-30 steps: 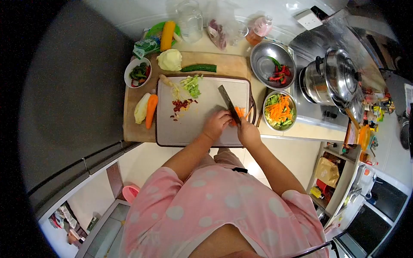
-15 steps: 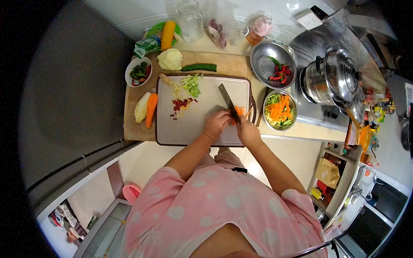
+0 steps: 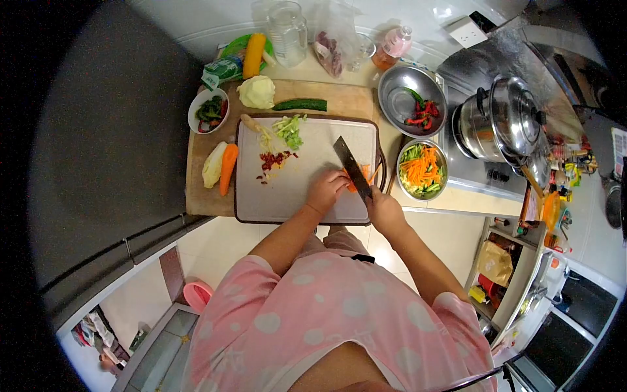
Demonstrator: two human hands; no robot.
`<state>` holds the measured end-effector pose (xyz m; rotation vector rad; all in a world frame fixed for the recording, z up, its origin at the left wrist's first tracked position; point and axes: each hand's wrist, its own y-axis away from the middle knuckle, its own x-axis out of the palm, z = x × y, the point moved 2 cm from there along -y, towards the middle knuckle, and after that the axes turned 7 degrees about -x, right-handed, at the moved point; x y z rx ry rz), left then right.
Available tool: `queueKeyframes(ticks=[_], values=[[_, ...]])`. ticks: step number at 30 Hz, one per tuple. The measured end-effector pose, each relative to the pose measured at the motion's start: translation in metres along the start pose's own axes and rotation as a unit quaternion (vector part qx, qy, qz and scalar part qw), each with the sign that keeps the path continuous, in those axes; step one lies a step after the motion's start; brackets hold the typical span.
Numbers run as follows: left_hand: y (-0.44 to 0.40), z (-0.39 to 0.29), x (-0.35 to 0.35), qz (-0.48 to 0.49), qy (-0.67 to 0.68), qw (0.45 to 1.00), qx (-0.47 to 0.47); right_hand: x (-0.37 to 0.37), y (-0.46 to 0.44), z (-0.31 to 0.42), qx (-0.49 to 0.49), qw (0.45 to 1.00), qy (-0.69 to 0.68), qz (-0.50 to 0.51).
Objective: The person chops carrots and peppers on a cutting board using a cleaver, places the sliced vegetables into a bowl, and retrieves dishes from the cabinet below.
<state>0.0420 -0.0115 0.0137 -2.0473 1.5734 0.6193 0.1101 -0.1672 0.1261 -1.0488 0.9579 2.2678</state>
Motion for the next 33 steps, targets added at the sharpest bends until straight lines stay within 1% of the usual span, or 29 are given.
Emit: queueKeyframes(ticks=[2,4,10,13,16,19,20,22,26,28,31,33], values=[[-0.001,-0.001,-0.001,-0.001,-0.006,1.0,0.005,0.0,-0.001,0.002,0.017,1.0,-0.003,0.013],[-0.001,-0.001,-0.002,-0.009,-0.014,1.0,0.01,-0.001,-0.001,0.005,-0.001,1.0,0.001,0.006],[0.0,-0.006,-0.004,-0.022,-0.003,1.0,-0.015,0.003,-0.006,0.008,0.0,0.999,0.027,0.022],[-0.004,-0.009,-0.007,-0.055,0.001,0.998,0.026,0.013,-0.012,0.006,-0.001,0.999,0.037,0.027],[-0.001,-0.005,-0.007,-0.012,-0.027,1.0,-0.005,0.017,-0.017,0.007,-0.006,1.0,0.03,0.001],[0.0,-0.006,-0.009,-0.028,-0.041,0.999,0.0,0.023,-0.022,0.002,-0.026,0.999,0.026,-0.036],[0.001,-0.008,-0.008,-0.02,-0.03,0.999,-0.023,0.024,-0.022,-0.001,-0.033,0.998,0.025,-0.049],[0.002,-0.013,-0.009,-0.006,-0.009,0.998,-0.065,0.022,-0.023,-0.006,-0.029,0.999,0.005,-0.042],[0.0,-0.015,-0.011,-0.028,0.03,0.998,-0.04,0.01,-0.015,-0.006,-0.028,0.998,-0.01,-0.05],[-0.002,-0.015,-0.011,-0.04,0.041,0.998,-0.023,0.008,-0.011,-0.008,-0.025,0.999,-0.015,-0.042],[-0.002,-0.013,-0.01,-0.027,0.05,0.998,-0.031,-0.001,-0.004,-0.001,-0.009,1.0,-0.018,-0.017],[-0.003,-0.012,-0.011,-0.036,0.049,0.998,-0.019,-0.003,-0.002,0.002,-0.006,1.0,-0.02,-0.007]])
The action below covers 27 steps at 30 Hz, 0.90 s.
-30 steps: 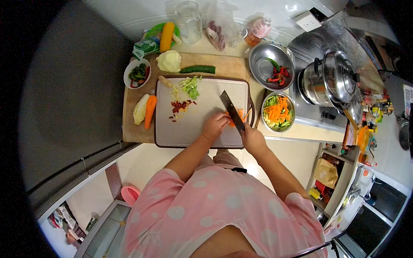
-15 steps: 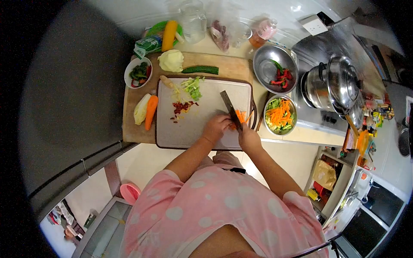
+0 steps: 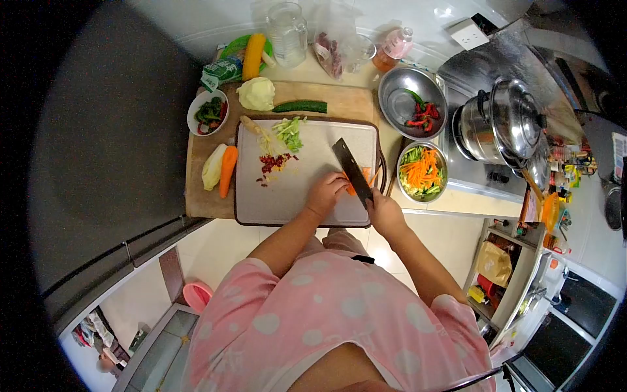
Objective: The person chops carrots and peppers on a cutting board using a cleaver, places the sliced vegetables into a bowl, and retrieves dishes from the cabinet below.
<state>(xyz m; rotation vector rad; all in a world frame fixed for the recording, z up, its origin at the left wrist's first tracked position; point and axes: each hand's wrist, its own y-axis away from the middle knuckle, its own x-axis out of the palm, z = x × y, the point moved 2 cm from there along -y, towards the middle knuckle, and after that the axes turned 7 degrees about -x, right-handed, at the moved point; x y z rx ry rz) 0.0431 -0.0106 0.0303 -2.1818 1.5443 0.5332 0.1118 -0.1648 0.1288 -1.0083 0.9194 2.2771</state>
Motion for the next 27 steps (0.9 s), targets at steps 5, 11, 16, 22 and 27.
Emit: queueKeyframes(ticks=[5,11,16,22,27], values=[[0.0,0.0,0.0,0.004,-0.009,1.0,0.002,0.005,0.001,-0.004,-0.011,1.0,-0.002,-0.007],[0.0,0.003,0.0,-0.005,-0.036,0.999,0.026,0.006,-0.005,0.001,0.008,0.999,0.023,0.034],[0.0,0.002,0.0,-0.001,-0.067,0.998,0.017,0.018,-0.012,0.002,0.011,1.0,0.023,0.01],[0.0,0.0,-0.004,-0.001,-0.071,0.997,0.013,0.037,-0.024,-0.002,-0.001,0.999,0.022,-0.04],[0.002,-0.002,-0.003,0.015,-0.012,1.0,-0.015,0.029,-0.022,-0.011,-0.029,0.997,0.011,-0.066]])
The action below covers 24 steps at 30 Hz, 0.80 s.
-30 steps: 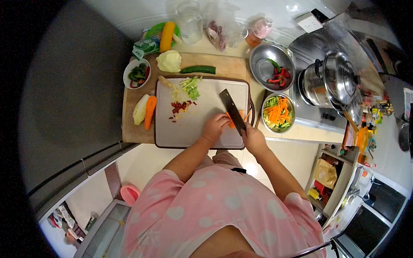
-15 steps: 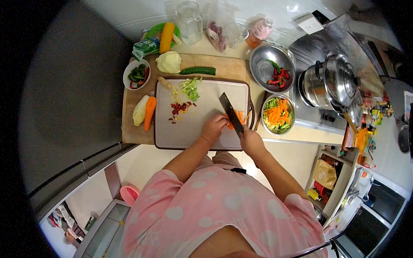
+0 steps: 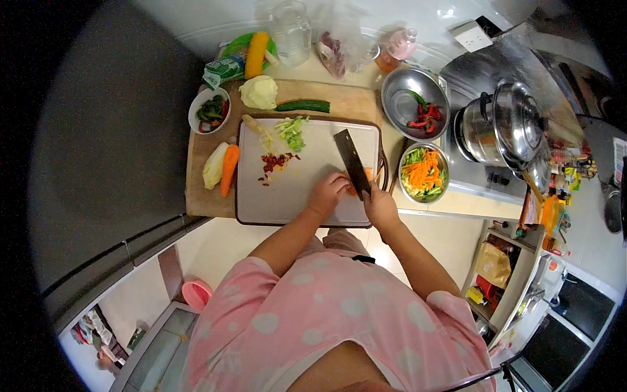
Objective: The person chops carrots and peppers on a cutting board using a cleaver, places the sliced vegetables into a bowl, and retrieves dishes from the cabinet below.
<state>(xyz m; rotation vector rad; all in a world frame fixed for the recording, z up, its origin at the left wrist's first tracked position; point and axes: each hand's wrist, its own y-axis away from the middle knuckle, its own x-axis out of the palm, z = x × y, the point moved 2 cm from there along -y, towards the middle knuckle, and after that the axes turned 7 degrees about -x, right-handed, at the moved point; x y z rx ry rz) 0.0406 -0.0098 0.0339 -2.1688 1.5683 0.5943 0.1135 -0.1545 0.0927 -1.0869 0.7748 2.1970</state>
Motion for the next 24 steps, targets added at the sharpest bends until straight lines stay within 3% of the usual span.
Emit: queueKeyframes(ticks=[8,24], values=[[0.0,0.007,0.008,-0.025,0.02,0.999,0.024,-0.02,0.025,0.013,0.045,0.998,-0.006,0.052],[-0.003,0.007,0.002,-0.013,-0.011,1.0,0.022,0.005,0.008,0.012,0.044,0.998,-0.008,0.045]])
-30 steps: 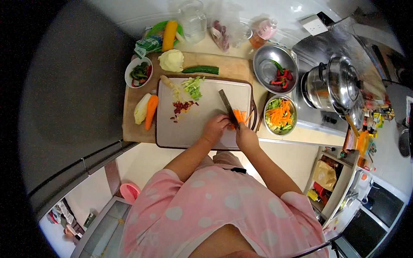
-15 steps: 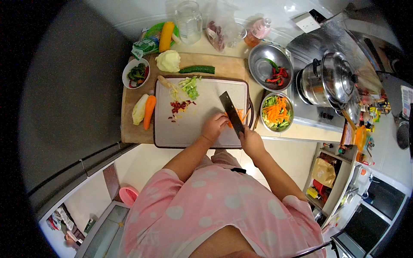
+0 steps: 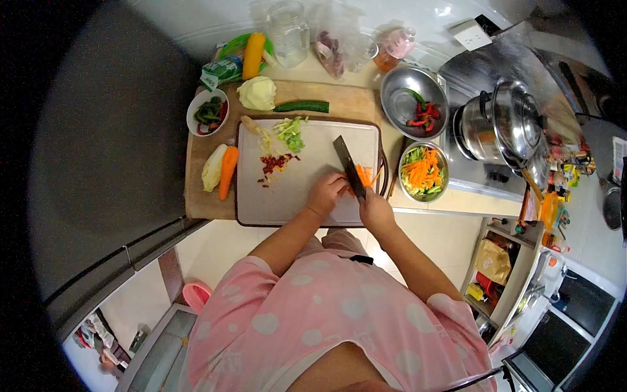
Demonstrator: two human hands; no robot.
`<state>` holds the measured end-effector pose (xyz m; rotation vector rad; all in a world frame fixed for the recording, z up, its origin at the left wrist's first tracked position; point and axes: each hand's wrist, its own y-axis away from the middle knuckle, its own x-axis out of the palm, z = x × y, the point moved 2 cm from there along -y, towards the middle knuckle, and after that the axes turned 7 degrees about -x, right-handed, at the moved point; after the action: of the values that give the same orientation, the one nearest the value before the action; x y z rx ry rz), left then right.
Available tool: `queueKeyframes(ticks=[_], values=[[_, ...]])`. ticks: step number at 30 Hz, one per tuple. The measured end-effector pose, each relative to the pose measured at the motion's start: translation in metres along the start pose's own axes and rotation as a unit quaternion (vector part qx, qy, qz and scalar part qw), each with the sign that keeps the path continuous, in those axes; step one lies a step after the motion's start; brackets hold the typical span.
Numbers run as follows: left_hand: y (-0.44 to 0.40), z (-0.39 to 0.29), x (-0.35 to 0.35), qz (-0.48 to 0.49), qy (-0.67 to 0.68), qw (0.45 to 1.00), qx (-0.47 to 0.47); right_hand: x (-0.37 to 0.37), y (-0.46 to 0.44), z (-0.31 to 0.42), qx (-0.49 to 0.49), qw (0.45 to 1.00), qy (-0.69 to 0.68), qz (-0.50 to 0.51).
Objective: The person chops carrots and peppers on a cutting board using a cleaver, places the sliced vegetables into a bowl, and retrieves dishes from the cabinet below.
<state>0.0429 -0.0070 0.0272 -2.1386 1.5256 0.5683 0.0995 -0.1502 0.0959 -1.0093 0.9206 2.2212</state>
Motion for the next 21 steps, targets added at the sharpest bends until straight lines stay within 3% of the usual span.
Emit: queueKeyframes(ticks=[5,10,21], values=[[0.002,-0.001,-0.003,0.016,0.011,1.0,0.001,0.006,0.003,0.003,-0.004,0.999,0.018,-0.041],[0.004,0.007,0.007,0.018,0.068,0.997,-0.038,0.012,0.001,0.009,0.004,0.999,0.033,-0.015],[0.005,0.018,0.005,0.032,0.024,0.997,0.059,0.012,-0.008,-0.004,-0.03,0.996,0.01,-0.087]])
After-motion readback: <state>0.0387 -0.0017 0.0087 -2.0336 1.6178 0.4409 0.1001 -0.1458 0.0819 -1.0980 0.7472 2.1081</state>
